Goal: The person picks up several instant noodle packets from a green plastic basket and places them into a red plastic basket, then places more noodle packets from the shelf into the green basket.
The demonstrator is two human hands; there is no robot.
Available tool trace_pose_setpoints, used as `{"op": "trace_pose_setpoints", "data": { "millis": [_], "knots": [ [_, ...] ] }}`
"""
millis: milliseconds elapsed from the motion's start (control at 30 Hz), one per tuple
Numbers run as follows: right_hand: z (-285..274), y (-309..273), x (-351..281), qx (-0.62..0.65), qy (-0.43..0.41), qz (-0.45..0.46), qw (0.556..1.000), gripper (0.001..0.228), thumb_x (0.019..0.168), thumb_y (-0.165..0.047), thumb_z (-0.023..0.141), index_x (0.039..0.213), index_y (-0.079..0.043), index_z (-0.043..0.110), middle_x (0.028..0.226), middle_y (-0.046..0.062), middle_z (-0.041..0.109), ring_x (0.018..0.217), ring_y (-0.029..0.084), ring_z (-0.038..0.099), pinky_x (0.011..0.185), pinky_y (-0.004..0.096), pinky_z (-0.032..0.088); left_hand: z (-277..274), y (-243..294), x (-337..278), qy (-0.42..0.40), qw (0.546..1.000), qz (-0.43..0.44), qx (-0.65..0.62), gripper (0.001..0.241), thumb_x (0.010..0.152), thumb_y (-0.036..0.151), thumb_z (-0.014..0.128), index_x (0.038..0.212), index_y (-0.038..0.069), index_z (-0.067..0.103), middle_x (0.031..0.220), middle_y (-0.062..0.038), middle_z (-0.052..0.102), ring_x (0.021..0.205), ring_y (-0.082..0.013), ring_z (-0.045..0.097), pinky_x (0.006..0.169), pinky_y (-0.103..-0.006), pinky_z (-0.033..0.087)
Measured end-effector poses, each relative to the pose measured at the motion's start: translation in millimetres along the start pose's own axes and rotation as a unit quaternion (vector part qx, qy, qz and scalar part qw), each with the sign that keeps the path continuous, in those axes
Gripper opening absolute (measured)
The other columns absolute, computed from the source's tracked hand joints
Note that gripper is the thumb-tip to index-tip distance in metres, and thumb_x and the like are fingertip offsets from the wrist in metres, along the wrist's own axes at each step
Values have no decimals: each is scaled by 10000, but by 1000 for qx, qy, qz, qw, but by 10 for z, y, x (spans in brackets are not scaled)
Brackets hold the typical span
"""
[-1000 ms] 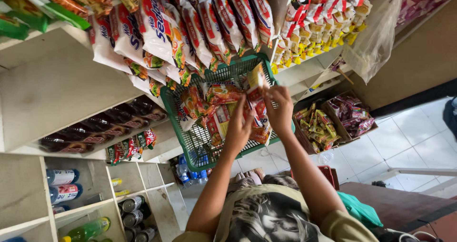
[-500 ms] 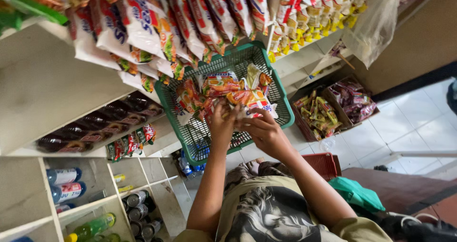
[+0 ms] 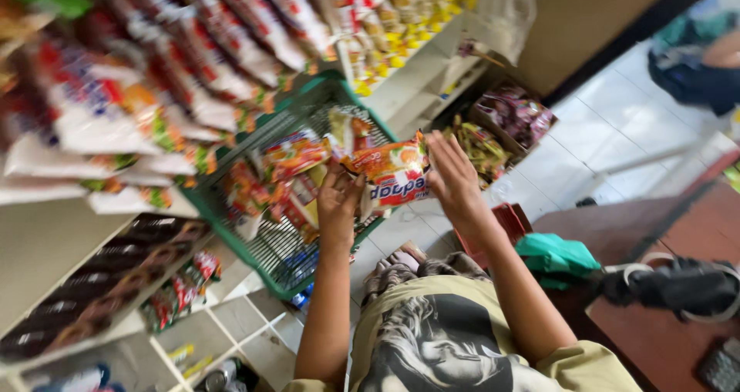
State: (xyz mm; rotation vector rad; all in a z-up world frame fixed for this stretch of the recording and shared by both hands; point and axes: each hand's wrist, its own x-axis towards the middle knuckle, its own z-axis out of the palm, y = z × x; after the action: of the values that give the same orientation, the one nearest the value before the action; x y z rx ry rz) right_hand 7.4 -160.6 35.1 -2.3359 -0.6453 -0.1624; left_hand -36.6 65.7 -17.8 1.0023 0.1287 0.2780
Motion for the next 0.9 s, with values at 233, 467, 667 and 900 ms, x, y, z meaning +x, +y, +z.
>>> {"op": "trace_pose_setpoints", "data": {
  "millis": [233,467,667,900],
  "knots": [
    [-281,293,-431,491,46,210,844,551,1071,-203,522,1577,-41,375,1420,158,588,1235,182,615,1027,341,505,358,-292,73,-124,985,-117,13,371,991,63,697,1338,2,581,1223,-90,713,1119,-135,662,991,-286,514],
    [-487,433,-690,521,146,275,795,385,985,-131,664,1321,46,600,1164,78,729,1032,122,704,891,285,595,686,-349,106,-138,962,-234,22,460,1011,200,630,1438,56,534,1171,-45,716,1057,-98,672,938,-278,518],
    [-478,562,-860,490,172,341,784,224,1030,-123,706,1125,80,722,935,93,723,691,93,528,565,248,378,796,-322,107,-164,959,-225,62,478,1005,264,663,1413,41,551,1075,-21,738,906,-89,667,797,-276,542],
    [-465,567,-872,541,197,283,767,164,940,-87,736,994,61,689,924,81,751,801,87,687,715,264,574,864,-238,109,-179,953,-220,105,532,986,341,677,1394,22,554,1067,-22,741,923,-84,675,767,-275,534]
  ]
}}
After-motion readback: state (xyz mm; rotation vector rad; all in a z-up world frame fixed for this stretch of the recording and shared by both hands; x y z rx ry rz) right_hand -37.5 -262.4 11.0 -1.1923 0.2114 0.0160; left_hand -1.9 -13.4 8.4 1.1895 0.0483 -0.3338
